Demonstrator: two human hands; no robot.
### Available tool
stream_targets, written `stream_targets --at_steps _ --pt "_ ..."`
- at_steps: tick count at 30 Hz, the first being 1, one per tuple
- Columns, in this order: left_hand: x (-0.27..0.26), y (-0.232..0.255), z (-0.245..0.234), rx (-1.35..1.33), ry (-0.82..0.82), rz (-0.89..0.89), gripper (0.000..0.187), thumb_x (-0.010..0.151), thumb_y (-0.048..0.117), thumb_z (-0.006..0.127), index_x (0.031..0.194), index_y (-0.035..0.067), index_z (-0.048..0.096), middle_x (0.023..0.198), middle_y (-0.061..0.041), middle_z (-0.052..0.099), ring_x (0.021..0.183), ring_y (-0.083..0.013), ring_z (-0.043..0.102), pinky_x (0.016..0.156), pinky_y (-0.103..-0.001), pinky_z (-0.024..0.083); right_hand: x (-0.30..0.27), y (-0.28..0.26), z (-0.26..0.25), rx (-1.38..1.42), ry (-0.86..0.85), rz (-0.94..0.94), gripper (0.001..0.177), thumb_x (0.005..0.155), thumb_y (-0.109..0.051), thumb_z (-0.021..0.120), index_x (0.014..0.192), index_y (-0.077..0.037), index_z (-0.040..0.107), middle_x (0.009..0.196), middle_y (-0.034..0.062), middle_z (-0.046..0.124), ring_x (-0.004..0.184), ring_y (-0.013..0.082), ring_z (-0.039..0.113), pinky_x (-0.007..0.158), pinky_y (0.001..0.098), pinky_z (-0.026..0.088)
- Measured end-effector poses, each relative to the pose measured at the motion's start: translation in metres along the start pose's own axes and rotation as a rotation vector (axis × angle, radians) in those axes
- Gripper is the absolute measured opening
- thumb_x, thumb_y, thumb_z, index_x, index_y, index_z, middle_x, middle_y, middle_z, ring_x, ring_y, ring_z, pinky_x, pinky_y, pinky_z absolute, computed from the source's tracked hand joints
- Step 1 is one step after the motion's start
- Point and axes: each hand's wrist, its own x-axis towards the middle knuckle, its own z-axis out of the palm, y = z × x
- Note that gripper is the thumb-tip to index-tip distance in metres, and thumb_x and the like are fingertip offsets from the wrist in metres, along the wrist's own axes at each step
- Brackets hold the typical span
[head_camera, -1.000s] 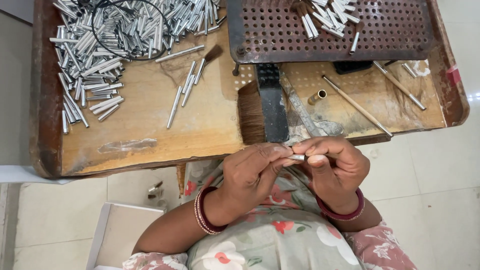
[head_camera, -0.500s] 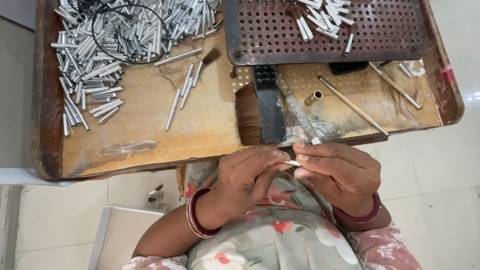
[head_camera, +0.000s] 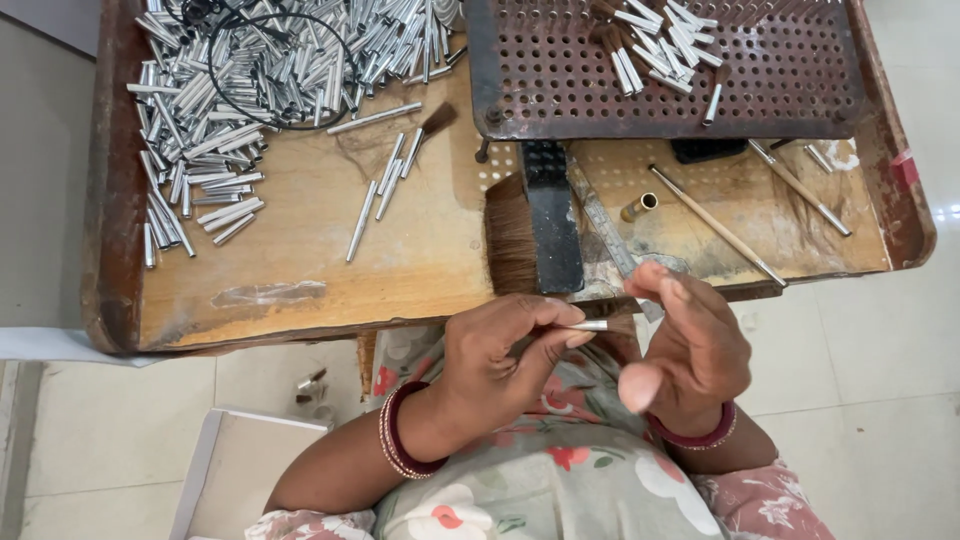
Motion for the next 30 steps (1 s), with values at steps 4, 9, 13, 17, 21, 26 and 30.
stream_targets --at_steps 4,9,13,17,21,26,30 --pt "0.001 0.006 0.0 -0.074 -0.028 -0.074 0.013 0.091 0.002 0.078 0.103 0.0 0.072 0.096 -0.013 0.076 0.081 -0.0218 0.077 0.071 -0.029 0.06 0.0 0.006 0.01 -0.093 -0.1 -0.327 0.084 0.103 -0.066 0.045 0.149 0.004 0.041 0.14 0.0257 0.055 0.128 0.0326 0.059 0.106 0.0431 0.051" --pt "-0.003 0.009 0.001 -0.119 -0.054 -0.132 0.012 0.092 0.003 0.077 0.103 0.001 0.073 0.095 -0.012 0.077 0.08 -0.0205 0.077 0.069 -0.028 0.06 -0.01 0.006 0.013 -0.272 -0.153 -0.375 0.094 0.102 -0.072 0.022 0.155 0.005 0.032 0.149 0.0304 0.047 0.144 0.0384 0.047 0.119 0.0503 0.04" --pt "-0.01 -0.005 0.009 -0.194 -0.041 -0.098 0.014 0.093 0.003 0.078 0.106 0.001 0.073 0.099 -0.011 0.075 0.091 -0.0159 0.073 0.079 -0.027 0.058 -0.021 0.006 0.004 -0.012 -0.053 -0.199 0.053 0.107 -0.043 0.052 0.133 0.003 0.051 0.124 0.0202 0.063 0.113 0.0296 0.065 0.099 0.0405 0.055" --pt "-0.007 -0.019 0.02 -0.583 -0.04 -0.332 0.017 0.091 0.002 0.077 0.108 0.0 0.073 0.111 -0.008 0.067 0.097 -0.0099 0.065 0.084 -0.026 0.055 -0.031 0.013 -0.01 0.408 -0.11 0.192 0.02 0.1 -0.011 0.076 0.114 0.001 0.067 0.106 0.0164 0.074 0.088 0.0209 0.077 0.077 0.0269 0.061" --pt "-0.008 -0.037 0.017 -0.643 -0.043 -0.32 0.016 0.094 0.002 0.073 0.11 -0.001 0.072 0.127 -0.01 0.067 0.108 -0.0109 0.065 0.091 -0.026 0.055 0.004 0.031 -0.03 0.096 -0.16 0.076 0.019 0.094 -0.01 0.078 0.11 -0.003 0.071 0.105 0.0118 0.076 0.088 0.0197 0.076 0.071 0.0268 0.06" --pt "-0.015 -0.049 0.008 -0.564 0.229 -0.331 0.009 0.099 0.002 0.072 0.106 -0.002 0.068 0.109 -0.015 0.077 0.086 -0.0099 0.069 0.076 -0.024 0.057 0.054 0.033 -0.059 -1.284 0.044 -0.118 0.023 0.072 -0.019 0.082 0.092 -0.013 0.071 0.113 0.0196 0.071 0.102 0.035 0.067 0.083 0.0441 0.054" --pt "-0.008 -0.042 0.007 -0.563 0.297 -0.298 0.01 0.101 0.004 0.071 0.108 -0.002 0.066 0.103 -0.013 0.077 0.09 -0.0117 0.072 0.081 -0.027 0.061 0.025 0.03 -0.052 -1.324 0.011 -0.2 0.019 0.073 -0.014 0.083 0.085 -0.013 0.068 0.11 0.0179 0.073 0.097 0.0317 0.071 0.08 0.04 0.056"
